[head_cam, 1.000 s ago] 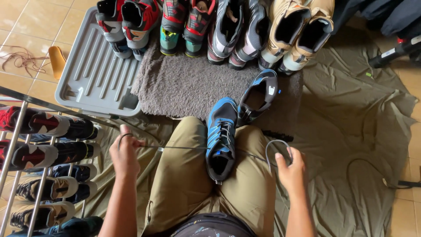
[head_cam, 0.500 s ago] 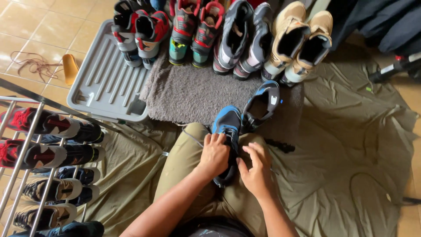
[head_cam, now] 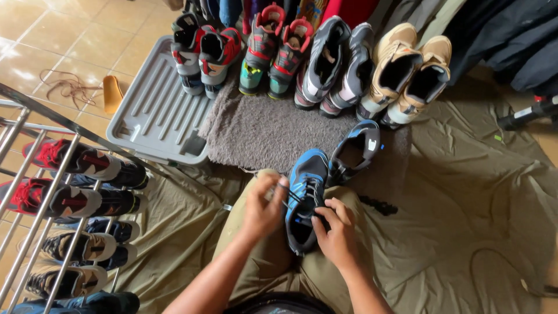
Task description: Tying shoelaces and arranging various pairs of sneakers in a shoe section.
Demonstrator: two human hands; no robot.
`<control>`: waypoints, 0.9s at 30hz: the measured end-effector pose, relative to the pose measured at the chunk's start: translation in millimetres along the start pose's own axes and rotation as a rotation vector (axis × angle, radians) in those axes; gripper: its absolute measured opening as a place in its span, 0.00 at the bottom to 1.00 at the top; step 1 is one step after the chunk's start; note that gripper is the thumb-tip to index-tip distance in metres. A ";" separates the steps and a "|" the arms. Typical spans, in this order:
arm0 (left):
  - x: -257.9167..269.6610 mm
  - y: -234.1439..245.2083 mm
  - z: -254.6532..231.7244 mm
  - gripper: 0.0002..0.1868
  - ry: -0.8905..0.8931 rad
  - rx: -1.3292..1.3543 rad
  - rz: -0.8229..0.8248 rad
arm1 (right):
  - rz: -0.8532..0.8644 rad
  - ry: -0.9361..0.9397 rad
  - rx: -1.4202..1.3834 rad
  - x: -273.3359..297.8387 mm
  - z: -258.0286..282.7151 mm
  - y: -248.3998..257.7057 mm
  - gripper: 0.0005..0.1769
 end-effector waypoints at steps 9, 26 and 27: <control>-33.8 105.1 37.2 0.23 0.272 0.175 -0.410 | 0.032 0.071 0.128 1.6 -15.8 -7.6 0.12; 46.0 54.0 88.3 0.11 0.643 0.294 0.109 | 0.073 -0.072 -1.595 3.4 -17.2 158.3 0.10; 44.0 56.0 83.0 0.10 0.661 0.250 0.122 | 0.032 -0.032 -1.772 0.5 -38.6 172.3 0.14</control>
Point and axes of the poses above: each hand's wrist, its own x-axis away from the middle knuckle, its own y-axis out of the back of the hand, z = x × y, the point moved 5 cm from there along -x, towards the middle knuckle, and after that the axes turned 7 degrees about -x, right-handed, at the moved point
